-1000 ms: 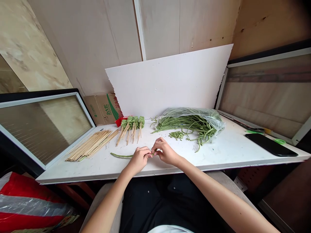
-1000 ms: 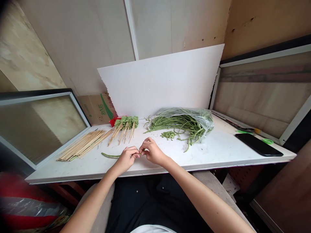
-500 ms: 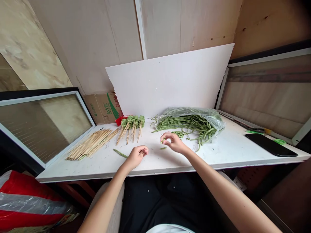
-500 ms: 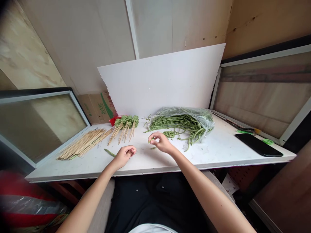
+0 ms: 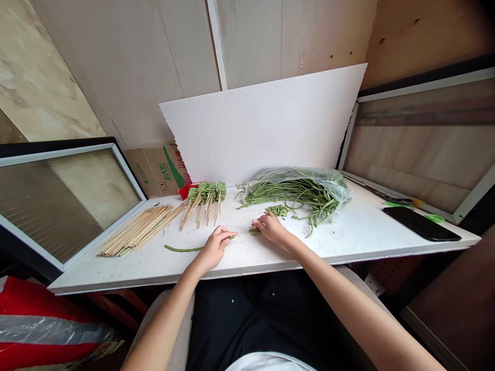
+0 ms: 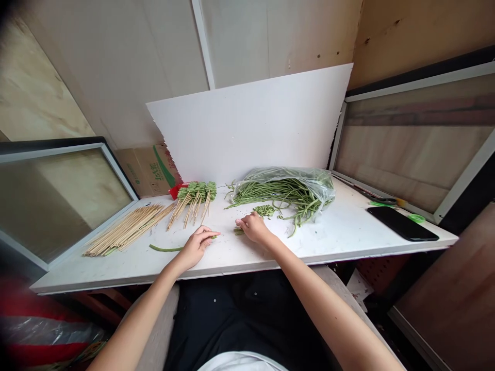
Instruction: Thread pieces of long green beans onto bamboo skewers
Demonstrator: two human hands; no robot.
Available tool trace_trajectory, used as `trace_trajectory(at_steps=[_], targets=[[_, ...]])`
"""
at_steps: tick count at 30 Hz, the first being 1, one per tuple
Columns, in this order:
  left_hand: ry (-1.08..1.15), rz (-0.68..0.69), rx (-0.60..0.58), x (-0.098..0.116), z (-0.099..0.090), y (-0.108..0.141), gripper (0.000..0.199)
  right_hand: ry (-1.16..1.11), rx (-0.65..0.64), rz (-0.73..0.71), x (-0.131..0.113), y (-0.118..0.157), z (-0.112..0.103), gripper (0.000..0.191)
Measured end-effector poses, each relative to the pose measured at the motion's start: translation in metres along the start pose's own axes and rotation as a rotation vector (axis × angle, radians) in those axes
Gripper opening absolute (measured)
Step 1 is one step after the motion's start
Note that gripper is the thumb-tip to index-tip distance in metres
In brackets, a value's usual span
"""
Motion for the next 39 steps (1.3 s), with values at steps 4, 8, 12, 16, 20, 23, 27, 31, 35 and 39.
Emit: trace_trajectory(at_steps=[4,8,12,16,20,23,27,31,35,39], targets=[[0.073,-0.078,0.103,-0.005,-0.008,0.0,0.033,-0.104,-0.021,0.002,0.001,-0.002,-0.015,0.061],[0.118,-0.118,0.17,-0.009,-0.011,0.0,0.037,-0.2,-0.062,-0.089,-0.025,0.007,-0.024,0.055],[0.128,-0.077,0.197,-0.004,-0.011,-0.002,0.042,-0.272,-0.211,-0.273,-0.07,0.031,-0.014,0.037],[0.141,-0.062,0.194,0.004,-0.008,-0.004,0.041,-0.284,-0.169,-0.36,-0.09,0.044,-0.006,0.022],[0.138,-0.077,0.17,0.005,-0.007,-0.004,0.04,-0.281,-0.063,-0.355,-0.085,0.04,-0.008,0.012],[0.125,-0.143,0.12,-0.002,-0.004,-0.001,0.028,-0.276,-0.026,-0.314,-0.077,0.034,-0.014,0.011],[0.093,-0.133,0.113,-0.002,-0.003,0.0,0.022,-0.256,-0.045,-0.323,-0.078,0.036,-0.014,0.008],[-0.018,-0.033,0.109,0.012,-0.004,-0.003,0.021,-0.255,-0.044,-0.38,-0.087,0.042,-0.012,0.003],[-0.068,0.029,0.102,0.022,-0.002,-0.005,0.018,-0.297,-0.028,-0.379,-0.088,0.044,-0.01,0.016],[-0.04,0.081,0.077,0.027,0.005,-0.006,0.018,-0.388,-0.093,-0.358,-0.085,0.045,-0.001,0.033]])
Point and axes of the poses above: each hand's wrist, its own y-axis away from the middle knuckle, its own z-axis out of the palm, x = y × z, the point moved 9 cm from there along -y, towards the middle knuckle, and after that the axes turned 13 degrees about z, right-handed, at the moved point
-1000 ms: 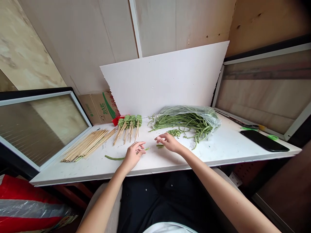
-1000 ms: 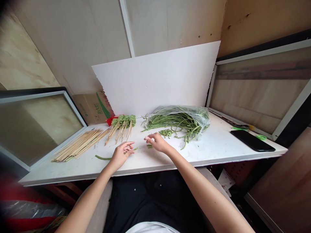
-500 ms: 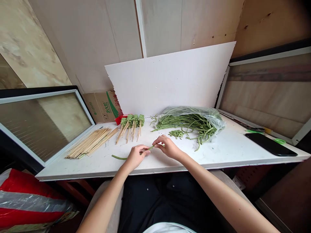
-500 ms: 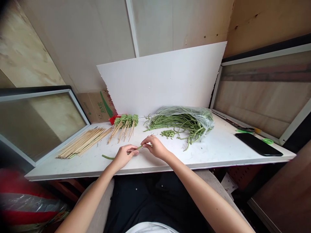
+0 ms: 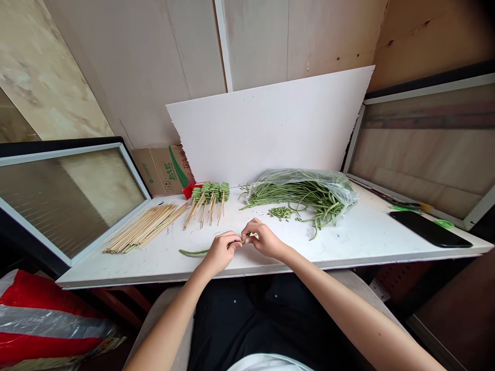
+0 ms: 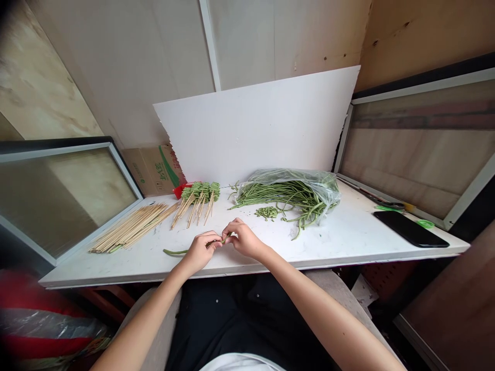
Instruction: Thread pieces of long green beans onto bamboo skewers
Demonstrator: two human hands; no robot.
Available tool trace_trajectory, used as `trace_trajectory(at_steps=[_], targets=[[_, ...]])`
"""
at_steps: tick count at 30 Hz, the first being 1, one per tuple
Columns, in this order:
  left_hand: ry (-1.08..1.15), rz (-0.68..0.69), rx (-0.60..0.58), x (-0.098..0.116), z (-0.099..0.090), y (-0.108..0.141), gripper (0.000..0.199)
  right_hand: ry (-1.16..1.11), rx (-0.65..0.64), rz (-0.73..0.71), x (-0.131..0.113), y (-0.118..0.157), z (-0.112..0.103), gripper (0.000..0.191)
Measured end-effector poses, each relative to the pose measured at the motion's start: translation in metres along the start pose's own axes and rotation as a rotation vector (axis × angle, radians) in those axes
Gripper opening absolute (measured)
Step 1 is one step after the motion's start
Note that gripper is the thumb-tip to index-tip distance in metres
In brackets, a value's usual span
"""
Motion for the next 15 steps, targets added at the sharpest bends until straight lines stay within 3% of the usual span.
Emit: trace_trajectory(at_steps=[4,13,15], targets=[[0.092,-0.002,0.011,0.002,0.001,-0.001,0.022,-0.108,-0.065,0.041,0.006,0.0,0.007,0.031],[0.279,-0.018,-0.041,0.007,0.005,-0.002,0.023,-0.346,-0.183,0.098,0.011,0.002,0.014,0.005],[0.295,-0.026,-0.045,0.007,0.006,-0.003,0.025,-0.396,-0.18,0.112,0.013,0.001,0.013,0.009]])
Point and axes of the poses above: each hand's wrist, its own y-axis away from the middle knuckle, its own z-axis out of the palm, x = y × z, the point moved 9 cm from there along -y, towards the middle knuckle, and after that the axes turned 13 degrees about z, right-handed, at the moved point
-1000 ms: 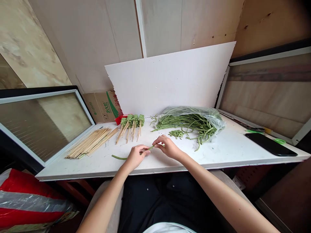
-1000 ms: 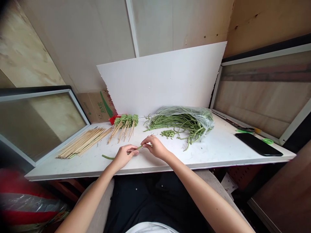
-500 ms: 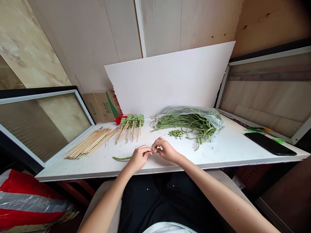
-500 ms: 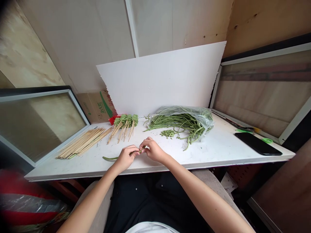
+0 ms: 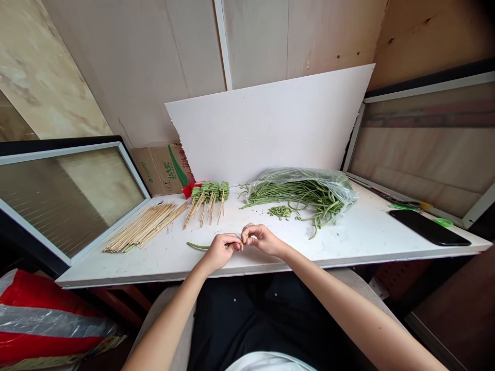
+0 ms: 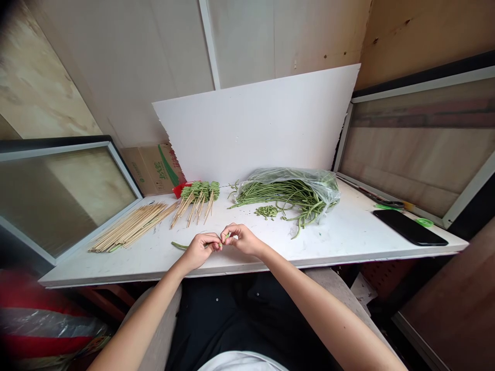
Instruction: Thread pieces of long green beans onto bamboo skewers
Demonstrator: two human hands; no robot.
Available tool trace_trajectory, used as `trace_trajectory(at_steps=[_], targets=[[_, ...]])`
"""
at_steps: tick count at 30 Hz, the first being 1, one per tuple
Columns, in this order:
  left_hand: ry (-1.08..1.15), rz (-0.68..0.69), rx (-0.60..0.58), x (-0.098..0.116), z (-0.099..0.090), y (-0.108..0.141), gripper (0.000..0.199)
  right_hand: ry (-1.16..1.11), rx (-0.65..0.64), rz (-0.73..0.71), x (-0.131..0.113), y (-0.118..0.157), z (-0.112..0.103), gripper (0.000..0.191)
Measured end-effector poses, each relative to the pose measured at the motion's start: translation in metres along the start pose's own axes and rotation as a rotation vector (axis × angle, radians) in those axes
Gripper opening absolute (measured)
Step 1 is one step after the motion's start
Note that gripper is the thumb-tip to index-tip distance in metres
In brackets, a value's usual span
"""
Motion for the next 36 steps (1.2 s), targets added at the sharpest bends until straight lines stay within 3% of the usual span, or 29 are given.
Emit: trace_trajectory(at_steps=[4,8,11,14,18,22,28,30,34,36], targets=[[-0.066,-0.035,0.068,-0.001,-0.007,-0.001,0.023,0.085,0.154,-0.005,0.0,-0.003,-0.022,0.021],[-0.23,-0.036,0.084,-0.004,-0.012,0.0,0.02,0.505,0.41,0.049,0.01,-0.004,-0.06,0.022],[-0.275,-0.049,0.065,-0.011,-0.011,0.003,0.022,0.688,0.483,0.18,0.033,-0.004,-0.081,0.029],[-0.294,-0.072,0.034,-0.018,-0.008,0.006,0.023,0.724,0.503,0.266,0.049,-0.002,-0.089,0.028],[-0.298,-0.089,0.034,-0.024,-0.007,0.008,0.021,0.746,0.459,0.265,0.052,-0.001,-0.081,0.018],[-0.313,-0.062,0.045,-0.022,-0.011,0.007,0.024,0.767,0.398,0.269,0.053,-0.003,-0.077,0.029],[-0.277,-0.03,0.058,-0.018,-0.013,0.007,0.032,0.572,0.395,0.238,0.039,-0.003,-0.085,0.037],[-0.231,-0.044,0.103,-0.021,-0.014,0.008,0.032,0.5,0.333,0.19,0.024,-0.004,-0.074,0.031],[-0.132,-0.071,0.162,-0.025,-0.013,0.008,0.034,0.414,0.092,0.061,-0.006,-0.003,-0.029,0.029],[-0.105,-0.069,0.165,-0.024,-0.012,0.006,0.035,0.426,0.081,-0.007,-0.017,0.0,-0.018,0.024]])
Point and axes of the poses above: each hand's wrist, its own y-axis away from the middle knuckle, its own z-axis out of the palm, x = y × z, the point moved 9 cm from there along -y, towards the middle knuckle, and after that the axes turned 13 degrees about z, right-handed, at the moved point
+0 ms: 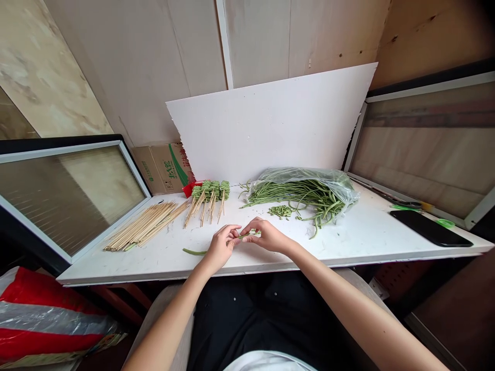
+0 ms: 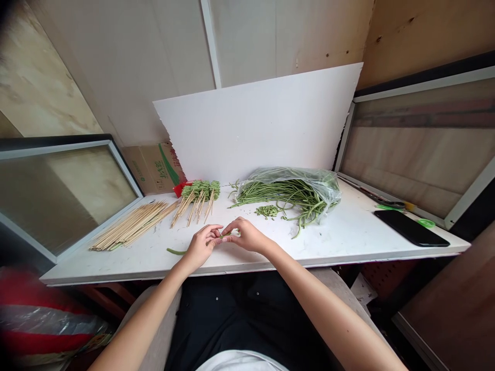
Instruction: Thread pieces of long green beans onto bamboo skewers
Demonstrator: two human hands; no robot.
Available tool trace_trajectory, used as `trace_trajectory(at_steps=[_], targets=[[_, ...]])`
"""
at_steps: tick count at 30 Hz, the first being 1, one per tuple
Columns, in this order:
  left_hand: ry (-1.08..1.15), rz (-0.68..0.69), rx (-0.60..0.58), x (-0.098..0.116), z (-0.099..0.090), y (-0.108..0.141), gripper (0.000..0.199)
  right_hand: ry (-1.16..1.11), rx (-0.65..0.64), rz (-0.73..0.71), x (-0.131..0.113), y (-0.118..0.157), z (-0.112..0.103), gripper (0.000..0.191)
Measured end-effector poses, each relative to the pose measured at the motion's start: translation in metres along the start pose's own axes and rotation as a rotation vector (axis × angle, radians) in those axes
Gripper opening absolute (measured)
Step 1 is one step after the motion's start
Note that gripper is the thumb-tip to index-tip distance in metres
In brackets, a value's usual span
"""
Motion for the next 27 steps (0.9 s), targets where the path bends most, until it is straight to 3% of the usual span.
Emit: trace_trajectory(at_steps=[7,12,17,22,27], targets=[[-0.183,-0.038,-0.037,-0.002,-0.006,0.001,0.016,0.065,0.171,-0.02,0.004,0.0,-0.013,0.014],[-0.285,0.032,-0.009,0.007,-0.011,-0.001,0.015,0.092,0.135,-0.046,0.002,0.001,-0.008,0.01],[-0.259,0.095,-0.052,0.023,-0.003,-0.003,0.021,0.089,0.166,-0.078,-0.007,0.004,-0.002,0.009],[-0.249,0.142,-0.112,0.032,0.006,-0.003,0.023,-0.047,0.154,-0.049,-0.002,0.004,0.006,0.02],[-0.19,0.16,-0.093,0.033,0.004,-0.004,0.024,-0.203,0.105,0.041,0.011,0.002,0.013,0.009]])
Point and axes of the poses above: each hand's wrist, its own y-axis away from the middle knuckle, its own z-axis out of the palm, x = y × z, the point moved 9 cm from there along -y, towards the middle knuckle, and after that the axes turned 13 degrees about z, right-handed, at the moved point
